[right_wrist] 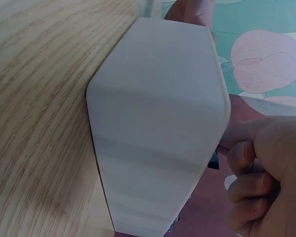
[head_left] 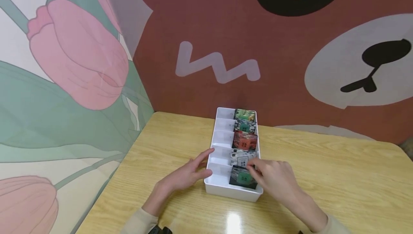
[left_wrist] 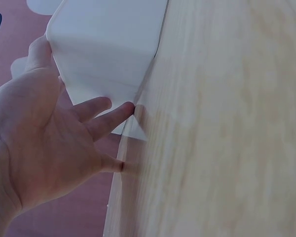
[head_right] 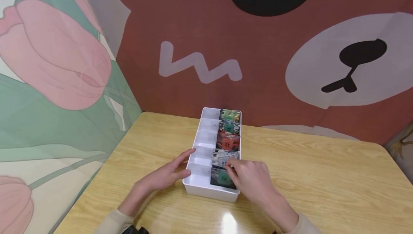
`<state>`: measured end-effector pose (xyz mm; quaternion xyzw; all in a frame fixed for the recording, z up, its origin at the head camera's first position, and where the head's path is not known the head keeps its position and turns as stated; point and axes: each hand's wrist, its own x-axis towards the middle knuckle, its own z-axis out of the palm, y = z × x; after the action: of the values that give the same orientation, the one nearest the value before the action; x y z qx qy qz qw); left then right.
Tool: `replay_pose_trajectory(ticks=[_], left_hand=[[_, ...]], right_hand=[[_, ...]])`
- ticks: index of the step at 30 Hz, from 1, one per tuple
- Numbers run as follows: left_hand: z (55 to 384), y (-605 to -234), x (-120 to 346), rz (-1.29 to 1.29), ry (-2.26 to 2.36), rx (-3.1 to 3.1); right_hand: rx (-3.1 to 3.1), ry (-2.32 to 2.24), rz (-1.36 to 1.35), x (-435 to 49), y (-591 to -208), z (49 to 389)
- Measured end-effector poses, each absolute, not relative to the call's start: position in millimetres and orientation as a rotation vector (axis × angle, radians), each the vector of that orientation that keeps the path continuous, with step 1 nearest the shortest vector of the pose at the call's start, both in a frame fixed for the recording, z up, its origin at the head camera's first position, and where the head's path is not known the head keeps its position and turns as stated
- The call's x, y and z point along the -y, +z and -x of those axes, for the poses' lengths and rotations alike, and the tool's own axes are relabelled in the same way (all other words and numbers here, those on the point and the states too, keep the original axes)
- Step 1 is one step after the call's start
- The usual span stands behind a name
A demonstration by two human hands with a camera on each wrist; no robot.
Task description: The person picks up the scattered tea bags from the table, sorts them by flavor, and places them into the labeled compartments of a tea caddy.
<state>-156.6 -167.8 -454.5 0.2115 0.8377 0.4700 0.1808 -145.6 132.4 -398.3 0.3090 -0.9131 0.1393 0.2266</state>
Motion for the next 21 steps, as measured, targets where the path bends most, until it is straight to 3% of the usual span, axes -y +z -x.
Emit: replay_pose_trajectory(ticks=[10, 21], left_hand=[[151.7, -452.0, 168.8, -0.606, 1.333, -2.357], [155.3, -449.9, 168.8, -0.632, 1.342, -2.341]], right_hand=[[2.516, 0.278, -0.802, -130.5, -405.9, 147.7], [2.615, 0.45, -0.774, -135.0, -397.8, 143.6]])
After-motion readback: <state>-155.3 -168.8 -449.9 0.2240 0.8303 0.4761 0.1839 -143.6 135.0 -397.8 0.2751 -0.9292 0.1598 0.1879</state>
